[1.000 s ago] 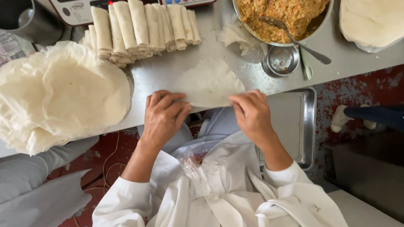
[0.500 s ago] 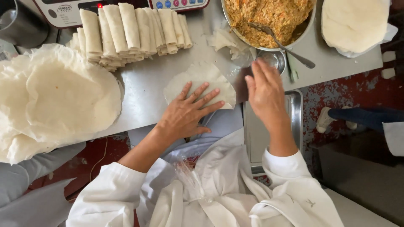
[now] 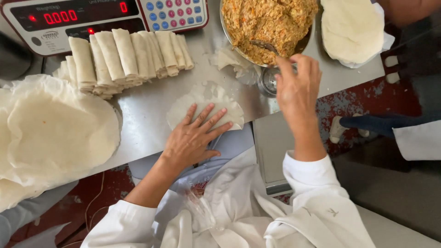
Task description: A worker is manually peeling spring roll wrappers, adding filling, and rolling them into finished spring rolls on a stainless steel production table.
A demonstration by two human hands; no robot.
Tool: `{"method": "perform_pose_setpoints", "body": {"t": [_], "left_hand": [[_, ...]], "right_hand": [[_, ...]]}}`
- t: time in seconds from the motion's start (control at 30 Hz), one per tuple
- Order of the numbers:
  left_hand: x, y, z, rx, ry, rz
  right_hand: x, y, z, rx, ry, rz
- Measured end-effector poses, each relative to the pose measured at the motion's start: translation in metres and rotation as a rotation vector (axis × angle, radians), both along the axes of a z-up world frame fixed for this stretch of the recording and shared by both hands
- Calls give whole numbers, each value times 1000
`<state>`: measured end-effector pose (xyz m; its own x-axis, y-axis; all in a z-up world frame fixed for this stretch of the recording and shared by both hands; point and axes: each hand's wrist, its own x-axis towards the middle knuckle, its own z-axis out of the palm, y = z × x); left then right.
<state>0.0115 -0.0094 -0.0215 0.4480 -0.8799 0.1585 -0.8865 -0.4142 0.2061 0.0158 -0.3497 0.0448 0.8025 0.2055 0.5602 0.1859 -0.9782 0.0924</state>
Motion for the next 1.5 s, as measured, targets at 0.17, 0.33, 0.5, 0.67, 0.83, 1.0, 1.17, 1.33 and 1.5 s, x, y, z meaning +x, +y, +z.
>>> {"method": "perform_pose_setpoints", "body": {"t": [0.17,0.33,0.5,0.67,0.83,1.0,1.17,1.33,1.5], "left_hand": [[-3,3,6,-16,-73,66],[-3,1,5,-30,-87,81],[-4,3,3,-37,-81,95],[-1,2,-3,-114,-54,95],[0,2,-5,-139,-40,99],[1,3,-1,-219,-10,103],[2,9,16,-679,265,318],[12,12,6,-676,195,406],[13,12,-10,-548,-3,348]], "right_hand": [[-2,-23,30,-270,84,-182],[0,32,58,15,246,-71],[16,25,39,31,307,-119],[18,11,44,-28,137,-100],[20,20,37,32,201,-84],[23,23,30,81,240,-103],[-8,47,66,578,342,93],[-58,91,33,674,461,215],[-78,78,7,450,458,215]]}}
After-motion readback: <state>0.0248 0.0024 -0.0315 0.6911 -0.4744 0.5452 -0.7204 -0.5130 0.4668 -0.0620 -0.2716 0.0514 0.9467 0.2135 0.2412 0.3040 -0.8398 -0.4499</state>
